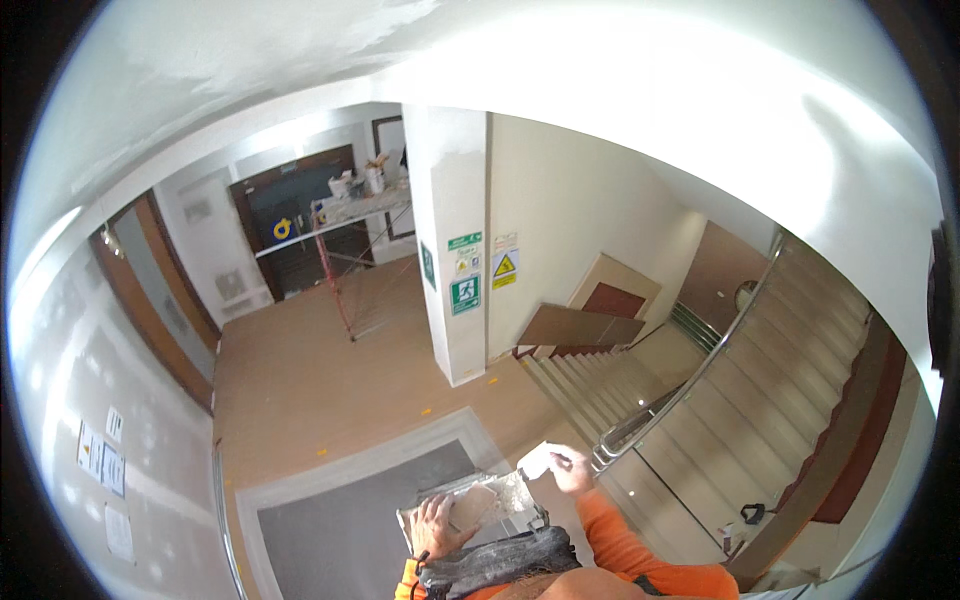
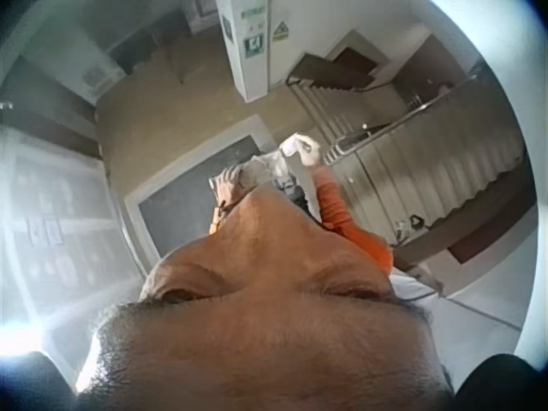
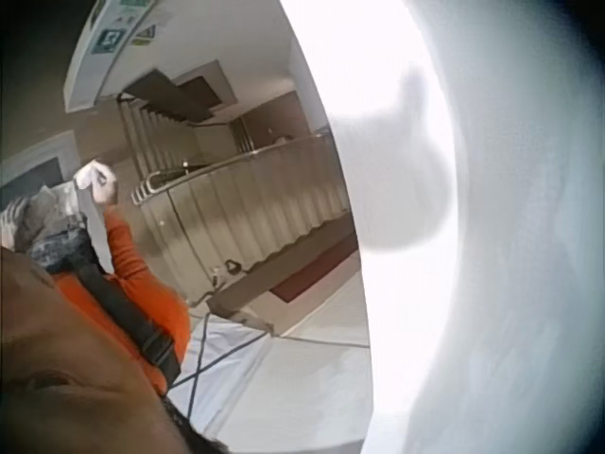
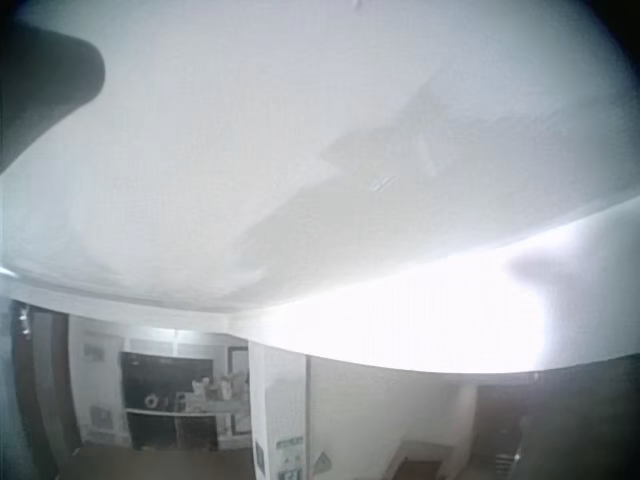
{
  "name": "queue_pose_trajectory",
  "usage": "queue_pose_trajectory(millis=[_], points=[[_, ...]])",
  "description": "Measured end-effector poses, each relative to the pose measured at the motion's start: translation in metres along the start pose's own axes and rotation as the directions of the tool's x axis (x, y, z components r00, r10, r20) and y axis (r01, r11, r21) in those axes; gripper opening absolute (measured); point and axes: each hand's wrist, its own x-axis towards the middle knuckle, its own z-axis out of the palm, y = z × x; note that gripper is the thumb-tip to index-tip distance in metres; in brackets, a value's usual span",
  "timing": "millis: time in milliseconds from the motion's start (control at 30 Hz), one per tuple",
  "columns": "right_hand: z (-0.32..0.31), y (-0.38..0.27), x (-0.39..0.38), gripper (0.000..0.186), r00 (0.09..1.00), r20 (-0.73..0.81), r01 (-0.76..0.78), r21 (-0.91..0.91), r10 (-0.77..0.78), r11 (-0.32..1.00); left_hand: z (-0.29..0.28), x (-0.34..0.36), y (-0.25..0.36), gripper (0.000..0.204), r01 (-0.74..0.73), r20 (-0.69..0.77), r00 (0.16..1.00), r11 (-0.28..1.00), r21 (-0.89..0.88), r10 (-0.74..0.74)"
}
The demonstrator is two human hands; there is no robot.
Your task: The person applies filler material to a wall and ceiling joint using a putty knife, then smooths the surface with a sanding block while standing on a ladder.
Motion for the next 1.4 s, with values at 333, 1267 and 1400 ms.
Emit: queue_pose_trajectory(millis=[333, 1267, 1400], points=[[0.069, -0.122, -0.001, 0.030, 0.766, 0.370, 0.634, -0.303, -0.525, 0.712, -0.007, 0.009, -0.013, 0.078, 0.310, 0.212, 0.942, 0.436, -0.844, -0.260], [0.079, -0.097, 0.013, 0.017, 0.729, 0.610, 0.540, -0.232, -0.311, 0.809, -0.059, 0.005, -0.039, 0.020, 0.138, 0.089, 0.573, -0.011, -0.990, -0.815], [0.101, -0.088, 0.012, 0.032, 0.489, 0.845, 0.662, -0.198, -0.216, 0.723, -0.065, -0.006, -0.033, 0.025, 0.170, 0.144, 0.544, -0.059, -0.984, -0.827]])
